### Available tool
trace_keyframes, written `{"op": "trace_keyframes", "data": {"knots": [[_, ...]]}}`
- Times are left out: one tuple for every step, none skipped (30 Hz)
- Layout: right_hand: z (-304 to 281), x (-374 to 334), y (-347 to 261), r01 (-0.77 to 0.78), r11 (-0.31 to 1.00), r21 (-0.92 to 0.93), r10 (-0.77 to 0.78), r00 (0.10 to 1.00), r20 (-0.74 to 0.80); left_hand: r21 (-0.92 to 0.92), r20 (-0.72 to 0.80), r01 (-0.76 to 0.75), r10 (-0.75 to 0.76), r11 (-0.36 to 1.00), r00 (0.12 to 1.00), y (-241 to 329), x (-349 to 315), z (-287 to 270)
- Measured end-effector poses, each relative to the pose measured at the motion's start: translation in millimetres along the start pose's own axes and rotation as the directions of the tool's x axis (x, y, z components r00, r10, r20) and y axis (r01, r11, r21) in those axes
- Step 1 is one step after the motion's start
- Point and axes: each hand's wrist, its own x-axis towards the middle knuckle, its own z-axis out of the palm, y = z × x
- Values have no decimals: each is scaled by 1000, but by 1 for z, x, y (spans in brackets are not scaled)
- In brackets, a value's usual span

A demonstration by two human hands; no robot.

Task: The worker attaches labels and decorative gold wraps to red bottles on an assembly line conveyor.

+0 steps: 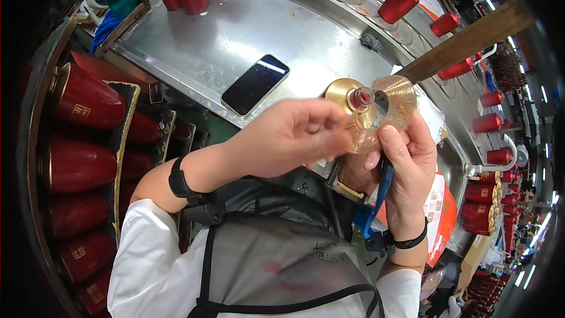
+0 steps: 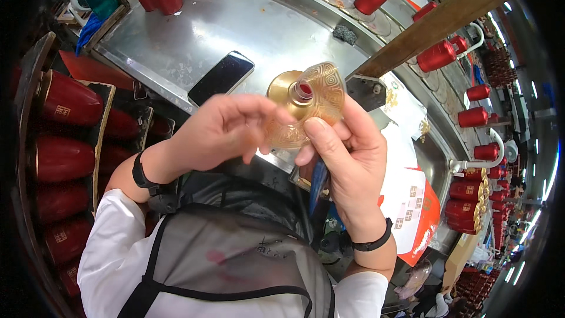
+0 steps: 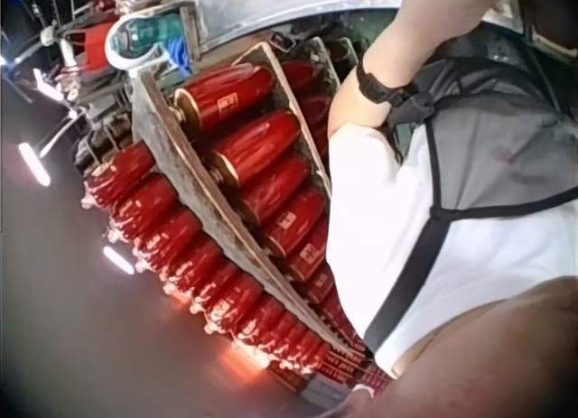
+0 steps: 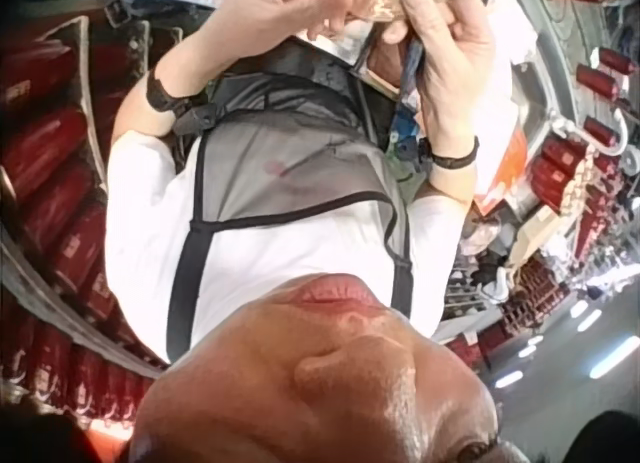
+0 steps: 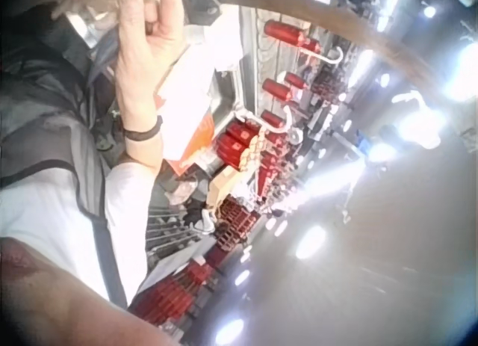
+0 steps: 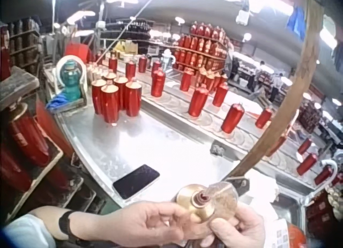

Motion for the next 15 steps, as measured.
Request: {"op": "trace_keyframes", "data": {"knots": [[3, 1, 1, -6, 1000, 3, 6, 1000, -19, -61, -67, 19, -23, 998, 998, 3, 3, 0], [0, 1, 6, 20, 1000, -19, -20, 999, -27, -104, -136, -59, 44, 993, 990, -4, 7, 1], [-1, 1, 8, 21, 1000, -21, -21, 999, -36, -107, -127, -55, 41, 993, 991, -7, 10, 0], [-1, 2, 10, 40, 996, -83, -47, 995, -91, -97, -161, -97, 81, 991, 984, -10, 13, -2], [-2, 3, 12, 54, 988, -145, -75, 987, -144, -86, -195, -138, 120, 987, 973, -12, 16, -5], [-4, 5, 16, 84, 984, -155, -106, 984, -140, -79, -208, -170, 151, 982, 966, -15, 19, -7], [-6, 7, 21, 82, 984, -156, -105, 983, -149, -82, -202, -165, 145, 983, 969, -21, 21, -7], [-8, 8, 26, 95, 968, -231, -136, 976, -168, -58, -239, -177, 159, 983, 958, -29, 23, -8], [-9, 9, 30, 105, 947, -305, -166, 969, -183, -32, -277, -188, 172, 982, 945, -35, 25, -8], [-10, 9, 33, 97, 950, -298, -159, 968, -192, -35, -273, -182, 166, 983, 948, -39, 26, -9], [-11, 10, 34, 92, 950, -297, -156, 967, -199, -31, -293, -207, 190, 978, 937, -42, 27, -10], [-12, 10, 36, 89, 943, -320, -160, 966, -203, -26, -312, -232, 212, 972, 926, -45, 28, -10], [-12, 11, 37, 86, 936, -342, -164, 965, -206, -28, -308, -225, 206, 974, 929, -47, 29, -10], [-12, 11, 36, 93, 932, -352, -173, 963, -204, 2, -324, -223, 211, 975, 922, -48, 30, -10], [-13, 12, 36, 89, 933, -349, -171, 963, -210, 33, -340, -220, 218, 975, 915, -49, 30, -9]]}}
